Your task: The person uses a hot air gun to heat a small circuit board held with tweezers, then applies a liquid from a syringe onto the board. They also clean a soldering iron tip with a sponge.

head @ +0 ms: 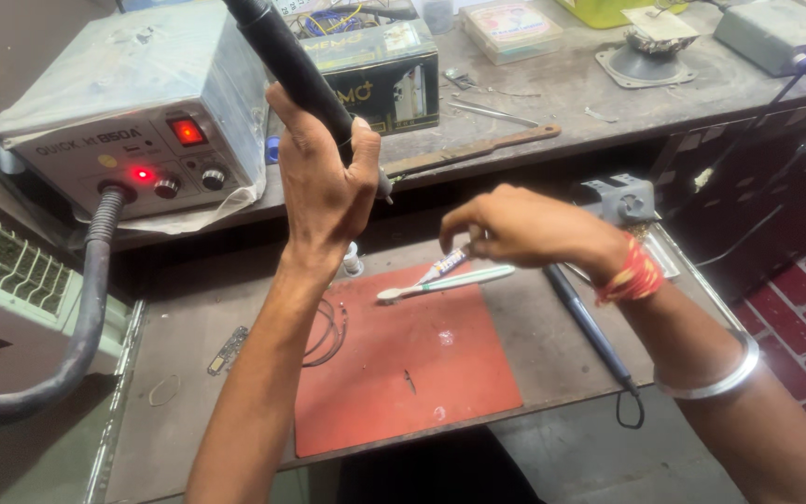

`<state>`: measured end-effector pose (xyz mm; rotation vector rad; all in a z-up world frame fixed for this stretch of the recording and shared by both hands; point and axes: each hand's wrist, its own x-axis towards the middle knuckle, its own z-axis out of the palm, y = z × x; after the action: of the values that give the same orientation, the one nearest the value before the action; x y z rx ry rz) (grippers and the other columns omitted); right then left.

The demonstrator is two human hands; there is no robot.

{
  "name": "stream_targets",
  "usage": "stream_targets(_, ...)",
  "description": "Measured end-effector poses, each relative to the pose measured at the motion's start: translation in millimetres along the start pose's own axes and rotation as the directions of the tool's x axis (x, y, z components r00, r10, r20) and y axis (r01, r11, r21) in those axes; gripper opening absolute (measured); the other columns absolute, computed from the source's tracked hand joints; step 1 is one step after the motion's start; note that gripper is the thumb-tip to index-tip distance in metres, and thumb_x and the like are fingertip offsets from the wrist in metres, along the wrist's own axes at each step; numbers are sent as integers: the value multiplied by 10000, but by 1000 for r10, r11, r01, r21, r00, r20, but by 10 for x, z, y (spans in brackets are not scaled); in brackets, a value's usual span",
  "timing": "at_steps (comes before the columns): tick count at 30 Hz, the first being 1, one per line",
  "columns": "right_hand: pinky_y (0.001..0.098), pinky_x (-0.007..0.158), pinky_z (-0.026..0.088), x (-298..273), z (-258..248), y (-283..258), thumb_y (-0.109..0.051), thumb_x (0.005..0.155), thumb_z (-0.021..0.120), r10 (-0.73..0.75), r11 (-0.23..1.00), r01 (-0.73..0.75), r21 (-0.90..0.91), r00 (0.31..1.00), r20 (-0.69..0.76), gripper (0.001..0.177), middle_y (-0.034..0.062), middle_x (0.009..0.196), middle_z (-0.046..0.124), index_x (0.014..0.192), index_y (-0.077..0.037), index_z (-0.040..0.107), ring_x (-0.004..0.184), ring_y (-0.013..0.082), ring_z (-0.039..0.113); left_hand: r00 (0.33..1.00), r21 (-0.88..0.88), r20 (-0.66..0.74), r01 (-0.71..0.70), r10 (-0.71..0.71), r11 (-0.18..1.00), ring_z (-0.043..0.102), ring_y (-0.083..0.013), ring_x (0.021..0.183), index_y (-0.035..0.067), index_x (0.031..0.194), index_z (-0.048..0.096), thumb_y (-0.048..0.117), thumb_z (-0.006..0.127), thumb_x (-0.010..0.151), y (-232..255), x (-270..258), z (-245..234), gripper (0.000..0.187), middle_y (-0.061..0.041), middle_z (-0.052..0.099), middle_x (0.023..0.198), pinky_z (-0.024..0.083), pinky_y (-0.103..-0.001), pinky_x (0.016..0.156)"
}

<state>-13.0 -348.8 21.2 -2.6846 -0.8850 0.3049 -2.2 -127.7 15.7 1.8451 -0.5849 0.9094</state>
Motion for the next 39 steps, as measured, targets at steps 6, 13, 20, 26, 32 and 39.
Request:
stream_targets(6,286,593,558,46,-165,51,-128,920,641,-93,880,73,469,995,20,197,61,707,706,1037,-54,782,622,121,645,999,97,-14,-43,45,994,679,-191,589,-23,1268,264,117,548,1048,-102,19,-15,386,-81,588,792,610,-320,546)
stream_targets(13,265,723,580,67,-117,355,-145,958,697,-93,329,246,911,969,-228,221,108,911,737,1123,-3,736,793,153,695,990,161,-61,-117,128,980,650,-223,746,-11,1278,274,120,582,1028,-218,25,-43,419,-95,559,833,568,-415,715)
stream_targets(20,275,885,590,213,-82,538,-117,949,707,-84,-69,430,900,897,-435,248,134,1039,727,1166,-17,640,970,196,717,995,129,-69,-61,70,990,639,-212,701,1,1257,290,122,584,1017,-234,113,-77,399,-75,552,788,554,-399,676)
stream_targets(26,248,751,537,409,-15,486,-187,1008,726,159,80,520,851,836,-525,166,51,937,654,1047,-69,616,839,121,645,987,127,-111,-100,115,987,652,-225,771,-1,1273,296,119,596,1027,-296,137,-49,407,-85,563,853,558,-408,736)
stream_targets(32,229,620,450,558,109,337,-242,1066,627,350,208,606,768,687,-637,205,45,797,645,954,-74,590,688,97,590,981,130,-121,-135,151,982,633,-211,786,10,1286,280,114,593,1033,-394,158,0,416,-83,525,876,559,-401,764)
stream_targets(39,219,620,464,693,305,276,-206,1062,571,359,380,569,729,636,-684,186,64,811,674,1076,-25,613,685,104,607,990,92,-105,-81,91,992,647,-200,769,7,1286,279,122,585,1015,-406,206,12,425,-74,535,879,576,-365,694)
